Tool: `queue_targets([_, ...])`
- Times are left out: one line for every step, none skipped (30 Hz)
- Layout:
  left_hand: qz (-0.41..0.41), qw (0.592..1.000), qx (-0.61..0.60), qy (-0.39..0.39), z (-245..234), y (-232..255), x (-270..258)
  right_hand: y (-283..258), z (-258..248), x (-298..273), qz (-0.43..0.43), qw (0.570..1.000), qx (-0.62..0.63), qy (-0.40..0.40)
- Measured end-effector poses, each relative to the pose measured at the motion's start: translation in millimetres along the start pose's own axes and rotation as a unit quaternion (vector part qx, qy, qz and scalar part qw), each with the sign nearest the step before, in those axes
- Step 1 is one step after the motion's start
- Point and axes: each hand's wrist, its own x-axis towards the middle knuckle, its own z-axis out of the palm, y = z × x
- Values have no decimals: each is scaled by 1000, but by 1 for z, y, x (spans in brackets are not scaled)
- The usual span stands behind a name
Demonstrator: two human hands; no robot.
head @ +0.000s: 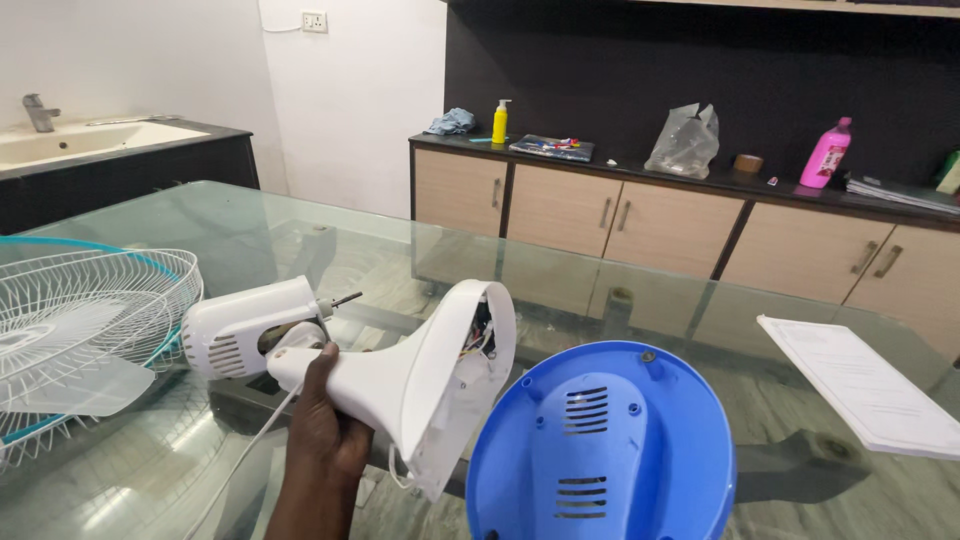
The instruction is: The person uses a screwdriver to tighten screws on the internal housing of a disassembled fan. They then pick up a blue plastic fan cover, align it with the housing, and secure it by tightening screws.
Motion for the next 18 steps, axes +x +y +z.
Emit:
queue_targets([3, 1000, 2, 1, 1, 1, 0, -2, -1, 3, -3, 1000, -3, 1])
queue_targets([7, 1000, 5, 3, 2, 3, -1, -6, -4, 6, -6, 1000, -4, 3])
queue_targets([10, 1000, 7, 6, 2, 5, -2, -9, -6, 8, -6, 1000, -9, 6])
queue_targets([11, 1000, 0, 0, 3, 5, -2, -10, -9, 9, -5, 1000, -15, 10])
queue_targets([11, 1000, -8, -6, 3, 3, -2, -11, -13, 9, -3, 1000, -18, 12])
queue_targets([13, 1000, -15, -12, 4, 5, -2, -11, -14, 10, 5, 1000, -22, 18])
queue_targets([11, 1000, -15, 0, 5, 8, -3, -11, -16, 9, 14, 999, -31, 25])
queue_targets([8, 1000, -16, 11, 6, 8, -4, -12, -19, 7, 21, 999, -39, 30])
queue_targets([5, 1000, -17, 21, 8, 8, -4, -13, -22, 5, 37, 997, -56, 41])
queue_targets([7, 1000, -16, 13, 8, 9, -4, -18, -27, 1, 51, 995, -72, 55])
queue_targets([9, 1000, -14, 5, 7, 10, -4, -20, -30, -3, 62, 992, -85, 64])
queue_targets([8, 1000, -15, -4, 7, 9, -4, -26, -36, -11, 102, 983, -127, 87])
queue_targets([9, 1000, -13, -3, 6, 7, -3, -33, -39, -15, 122, 975, -153, 104])
queue_targets([10, 1000, -11, -4, 5, 8, -1, -42, -41, -19, 137, 968, -174, 117])
queue_targets([11, 1000, -9, -4, 4, 8, 1, -52, -41, -21, 139, 963, -189, 134])
queue_targets([11, 1000, -11, -7, 1, 7, 3, -61, -42, -25, 141, 957, -201, 154])
queue_targets([10, 1000, -12, -11, -2, 6, 6, -72, -42, -26, 143, 950, -216, 173])
queue_targets([9, 1000, -14, -14, -4, 4, 9, -84, -42, -29, 146, 942, -231, 196])
